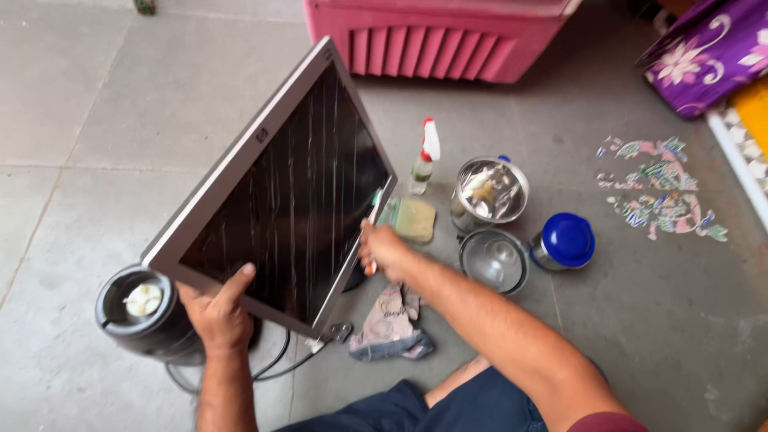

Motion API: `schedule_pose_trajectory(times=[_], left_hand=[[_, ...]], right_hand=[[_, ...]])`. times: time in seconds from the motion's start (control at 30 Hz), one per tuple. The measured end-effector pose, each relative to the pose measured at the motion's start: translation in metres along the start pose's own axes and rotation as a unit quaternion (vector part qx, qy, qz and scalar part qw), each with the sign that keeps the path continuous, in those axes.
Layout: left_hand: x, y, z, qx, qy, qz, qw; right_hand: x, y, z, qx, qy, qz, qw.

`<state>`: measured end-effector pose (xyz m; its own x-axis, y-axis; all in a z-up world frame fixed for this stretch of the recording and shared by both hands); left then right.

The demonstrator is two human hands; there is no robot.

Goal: The person scrubs the screen of a silver HP monitor with a toothbrush and a white paste, then wipes the surface with a cloth. The person sits on the floor while performing the cleaning task.

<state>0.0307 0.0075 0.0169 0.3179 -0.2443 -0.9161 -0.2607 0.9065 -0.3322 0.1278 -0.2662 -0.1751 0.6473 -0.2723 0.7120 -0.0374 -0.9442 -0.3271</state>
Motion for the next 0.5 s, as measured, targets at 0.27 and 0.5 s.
schedule_pose_trajectory(times=[0.27,0.5], left_hand=[[0.004,0.003,-0.003,0.018,0.002,0.010,1.000],[-0.001,-0.003,0.001,-0.003,0.009,-0.004,1.000]], right_hand=[[-0.030,0.003,-0.035,-0.013,0.052,-0.180,0.982],[-0.040,-0.010,-0.054,0.026,0.052,-0.165,0.985]])
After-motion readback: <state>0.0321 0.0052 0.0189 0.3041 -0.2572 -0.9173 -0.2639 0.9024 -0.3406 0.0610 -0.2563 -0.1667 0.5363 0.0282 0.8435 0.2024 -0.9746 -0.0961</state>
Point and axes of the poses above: each hand's wrist, its own z-axis towards the middle knuckle, its own y-axis out of the back of the hand, x = y × z, the point moved 3 cm from there along z, towards the middle knuckle, and after that the axes turned 3 degrees about z, right-handed, at the moved point
